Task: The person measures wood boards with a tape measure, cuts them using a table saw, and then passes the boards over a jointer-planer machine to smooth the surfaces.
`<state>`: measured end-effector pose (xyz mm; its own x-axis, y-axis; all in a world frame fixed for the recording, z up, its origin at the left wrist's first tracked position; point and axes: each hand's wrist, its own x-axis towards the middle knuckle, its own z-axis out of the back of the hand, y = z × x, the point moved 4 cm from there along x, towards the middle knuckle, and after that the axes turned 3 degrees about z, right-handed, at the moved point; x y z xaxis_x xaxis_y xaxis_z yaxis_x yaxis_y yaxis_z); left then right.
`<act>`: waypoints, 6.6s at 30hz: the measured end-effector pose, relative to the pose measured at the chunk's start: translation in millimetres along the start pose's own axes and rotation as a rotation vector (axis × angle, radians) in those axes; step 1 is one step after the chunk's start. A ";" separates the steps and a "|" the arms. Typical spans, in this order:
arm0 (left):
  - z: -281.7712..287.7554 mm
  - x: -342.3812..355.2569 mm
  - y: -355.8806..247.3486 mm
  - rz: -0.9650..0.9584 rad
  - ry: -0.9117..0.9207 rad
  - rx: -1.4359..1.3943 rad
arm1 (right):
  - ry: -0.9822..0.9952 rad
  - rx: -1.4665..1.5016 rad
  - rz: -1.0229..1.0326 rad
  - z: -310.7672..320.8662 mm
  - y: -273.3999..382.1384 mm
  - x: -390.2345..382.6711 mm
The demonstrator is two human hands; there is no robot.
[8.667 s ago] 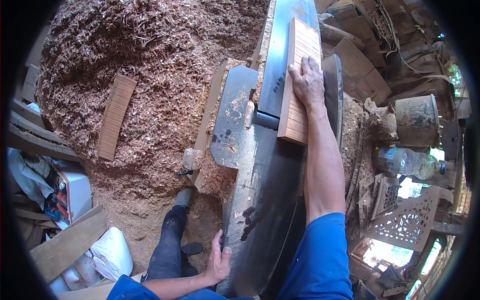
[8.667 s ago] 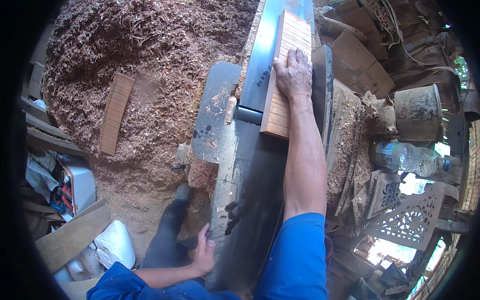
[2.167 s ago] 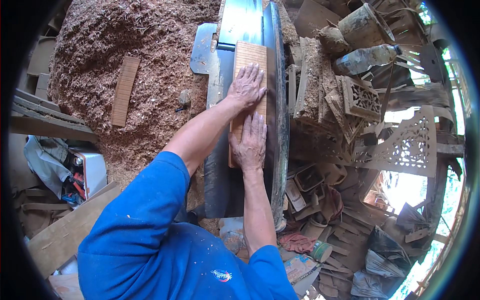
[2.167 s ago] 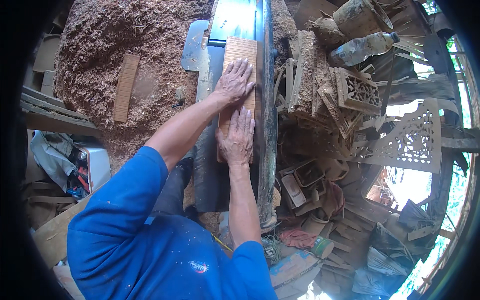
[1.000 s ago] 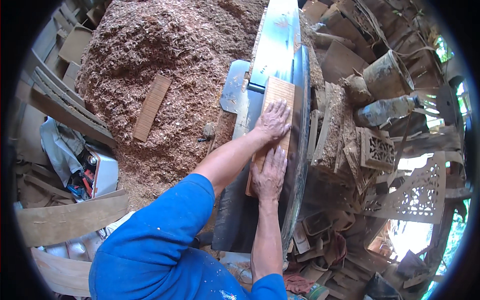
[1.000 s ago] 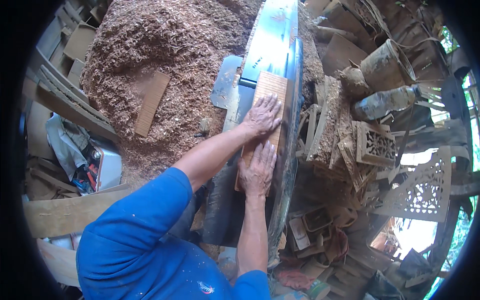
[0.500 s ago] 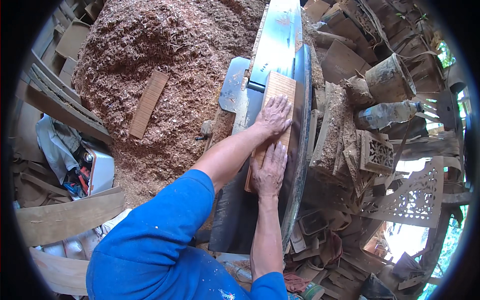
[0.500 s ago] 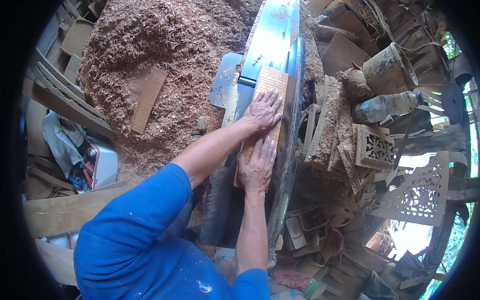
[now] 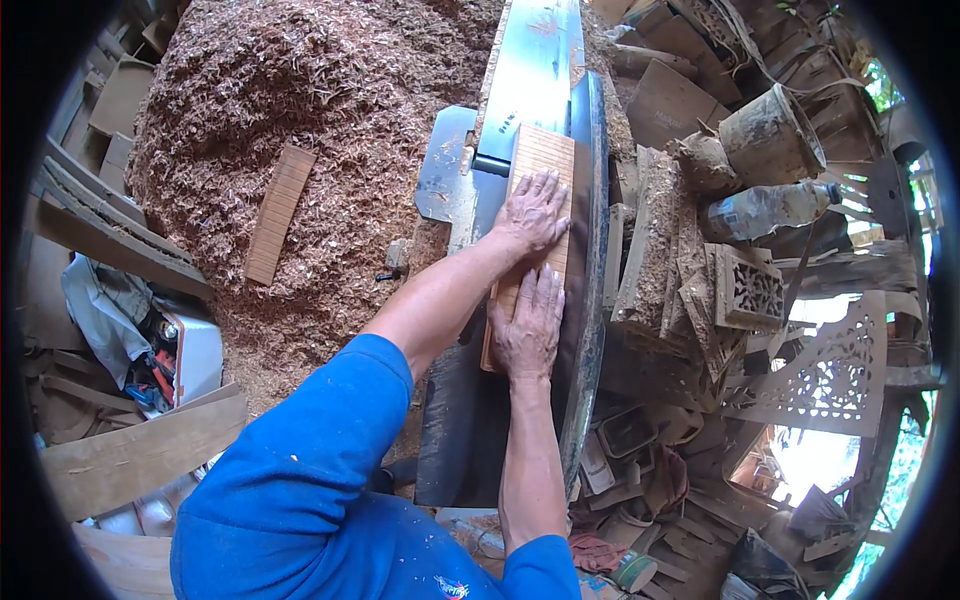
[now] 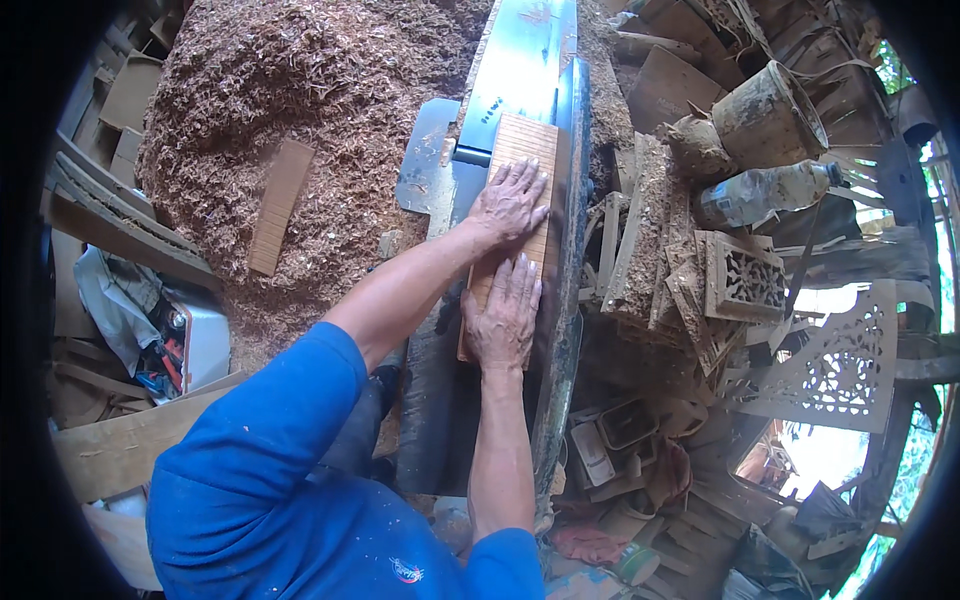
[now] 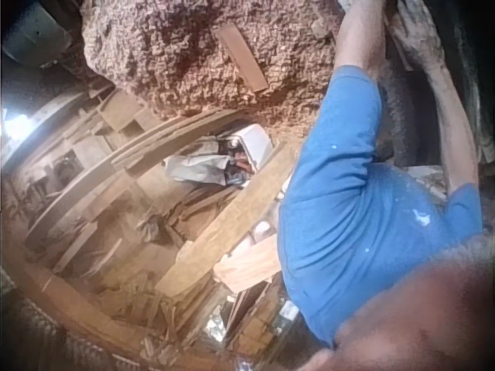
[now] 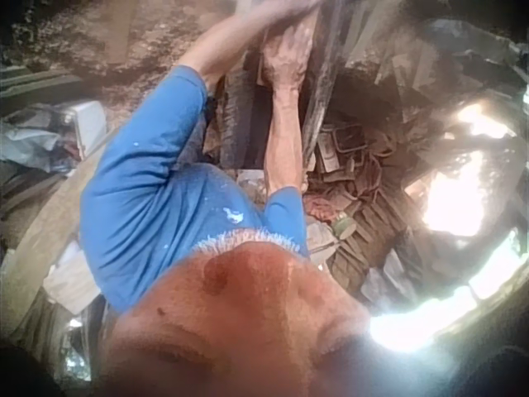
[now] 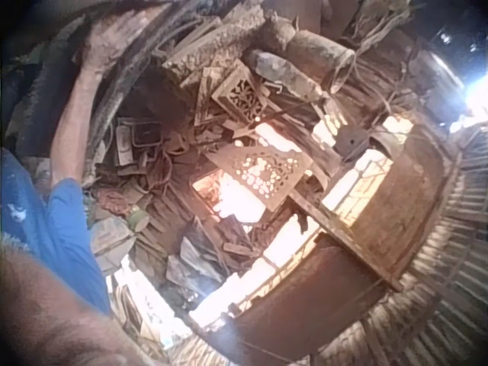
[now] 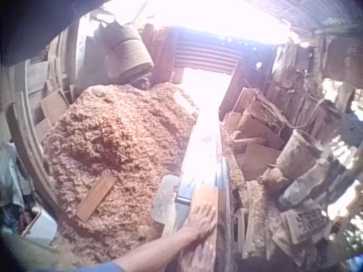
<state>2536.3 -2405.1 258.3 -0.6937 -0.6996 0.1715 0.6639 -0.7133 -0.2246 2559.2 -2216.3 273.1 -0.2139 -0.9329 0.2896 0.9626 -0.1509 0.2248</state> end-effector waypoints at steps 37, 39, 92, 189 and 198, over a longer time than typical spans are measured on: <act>-2.2 50.7 22.8 -0.010 -0.001 0.052 | -0.029 0.020 0.001 -15.7 -12.3 51.7; -1.8 55.0 25.0 -0.008 0.004 0.063 | -0.027 0.027 0.004 -17.1 -12.6 55.9; -14.8 142.9 71.2 0.000 -0.044 0.093 | -0.069 0.047 0.013 -46.6 -32.7 145.3; -12.0 310.0 132.5 -0.019 -0.127 -0.030 | -0.175 -0.011 0.069 -88.4 -81.5 319.3; -12.5 319.2 187.4 -0.034 -0.049 -0.157 | -0.056 0.011 0.043 -104.7 -58.4 338.7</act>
<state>2435.8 -2761.5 259.0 -0.6979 -0.6793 0.2271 0.5858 -0.7238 -0.3648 2447.9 -2557.7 260.6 -0.1816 -0.9186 0.3510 0.9693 -0.1069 0.2215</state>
